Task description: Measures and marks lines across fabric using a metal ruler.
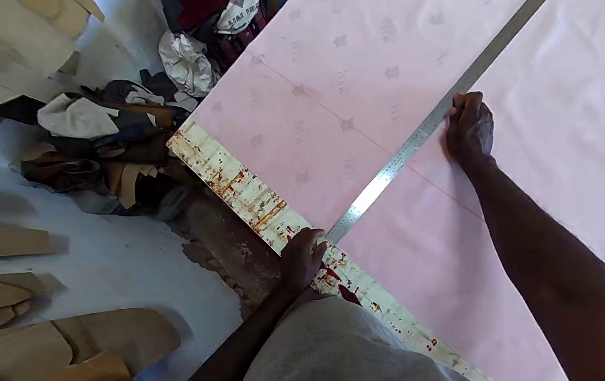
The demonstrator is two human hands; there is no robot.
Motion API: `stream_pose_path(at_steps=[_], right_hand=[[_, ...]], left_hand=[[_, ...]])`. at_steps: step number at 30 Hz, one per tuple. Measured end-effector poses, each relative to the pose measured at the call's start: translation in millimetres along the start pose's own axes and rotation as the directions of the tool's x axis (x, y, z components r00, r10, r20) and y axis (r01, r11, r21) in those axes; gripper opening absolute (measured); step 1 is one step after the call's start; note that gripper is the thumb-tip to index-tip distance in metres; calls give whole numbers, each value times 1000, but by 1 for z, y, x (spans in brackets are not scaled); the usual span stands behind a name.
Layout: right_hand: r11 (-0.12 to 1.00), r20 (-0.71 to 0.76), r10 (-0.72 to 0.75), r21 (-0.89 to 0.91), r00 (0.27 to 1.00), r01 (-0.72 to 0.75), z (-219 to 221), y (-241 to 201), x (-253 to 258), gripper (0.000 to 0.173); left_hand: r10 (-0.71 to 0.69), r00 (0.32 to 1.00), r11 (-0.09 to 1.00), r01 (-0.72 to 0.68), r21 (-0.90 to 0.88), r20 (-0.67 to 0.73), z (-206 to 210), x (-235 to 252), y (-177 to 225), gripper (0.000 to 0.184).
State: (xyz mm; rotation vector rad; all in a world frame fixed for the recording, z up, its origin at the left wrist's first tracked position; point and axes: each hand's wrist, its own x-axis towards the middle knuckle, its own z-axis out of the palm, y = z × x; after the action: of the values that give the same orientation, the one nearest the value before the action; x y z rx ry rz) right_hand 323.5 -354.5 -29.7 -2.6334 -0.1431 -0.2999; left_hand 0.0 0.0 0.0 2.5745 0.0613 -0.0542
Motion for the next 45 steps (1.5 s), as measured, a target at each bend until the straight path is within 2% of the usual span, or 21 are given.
stream_pose_path(at_steps=[17, 21, 29, 34, 45], right_hand=[[1000, -33, -21, 6, 999, 21, 6, 7, 3, 37], [1000, -24, 9, 15, 1000, -9, 5, 3, 2, 36], [1000, -48, 16, 3, 999, -16, 8, 7, 4, 36], [1000, -69, -5, -5, 998, 5, 9, 7, 3, 33], [1000, -100, -1, -3, 995, 0, 10, 7, 2, 29]], left_hand=[[36, 999, 999, -36, -26, -17, 3, 10, -1, 22], [28, 999, 999, -27, -22, 19, 1, 12, -1, 20], [11, 996, 996, -18, 86, 85, 2, 18, -1, 22], [31, 997, 986, -43, 163, 74, 2, 17, 2, 23], [54, 997, 988, -62, 141, 64, 2, 18, -1, 23]])
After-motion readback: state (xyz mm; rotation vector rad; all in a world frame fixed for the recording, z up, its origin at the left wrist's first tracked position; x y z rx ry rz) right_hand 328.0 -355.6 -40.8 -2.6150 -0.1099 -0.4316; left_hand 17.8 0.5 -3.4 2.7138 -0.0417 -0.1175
